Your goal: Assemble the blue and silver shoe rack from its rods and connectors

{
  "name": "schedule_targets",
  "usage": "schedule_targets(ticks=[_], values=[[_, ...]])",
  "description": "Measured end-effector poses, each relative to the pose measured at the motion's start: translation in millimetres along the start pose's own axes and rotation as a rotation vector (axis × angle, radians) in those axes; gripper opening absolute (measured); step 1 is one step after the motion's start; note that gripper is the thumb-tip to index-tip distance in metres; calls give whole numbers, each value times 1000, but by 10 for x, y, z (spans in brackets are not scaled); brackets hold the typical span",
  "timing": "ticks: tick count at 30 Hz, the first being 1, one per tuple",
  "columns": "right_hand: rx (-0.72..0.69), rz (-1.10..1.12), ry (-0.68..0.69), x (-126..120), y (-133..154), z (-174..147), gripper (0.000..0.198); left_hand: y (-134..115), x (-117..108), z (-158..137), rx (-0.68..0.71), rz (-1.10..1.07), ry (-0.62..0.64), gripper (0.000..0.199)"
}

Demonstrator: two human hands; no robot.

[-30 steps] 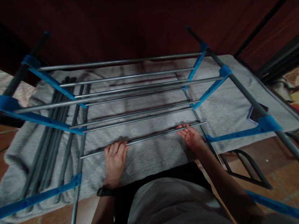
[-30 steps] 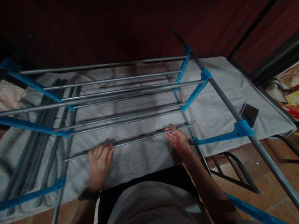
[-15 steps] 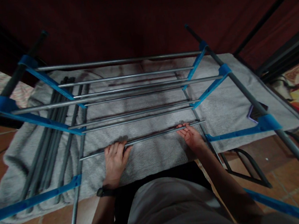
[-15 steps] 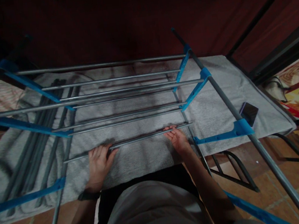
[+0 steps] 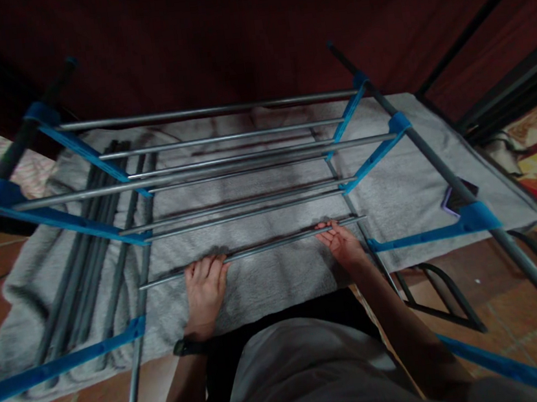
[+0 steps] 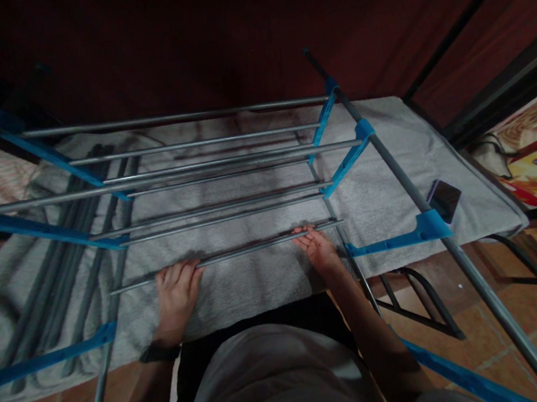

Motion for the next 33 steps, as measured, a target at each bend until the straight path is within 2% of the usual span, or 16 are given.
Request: schedule_targets(ticks=[8,26,33], values=[[2,7,7,-11,-8,3,22,-4,9,2,19,31,-28,29],[-13,16,-7,-14,-11,19,19,-30,-7,20,-7,22,47,31],[2,-10,-6,-24,-12,31,17,-3,10,3,-38,-31,41,31]])
Point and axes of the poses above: each hand's wrist, its own z-axis towards the middle knuckle, its own x-axis out of the palm, y = z × x, the point moved 2 cm from there along z, towards the middle knuckle, and after that the axes turned 3 degrees about z, right-handed, at the moved point
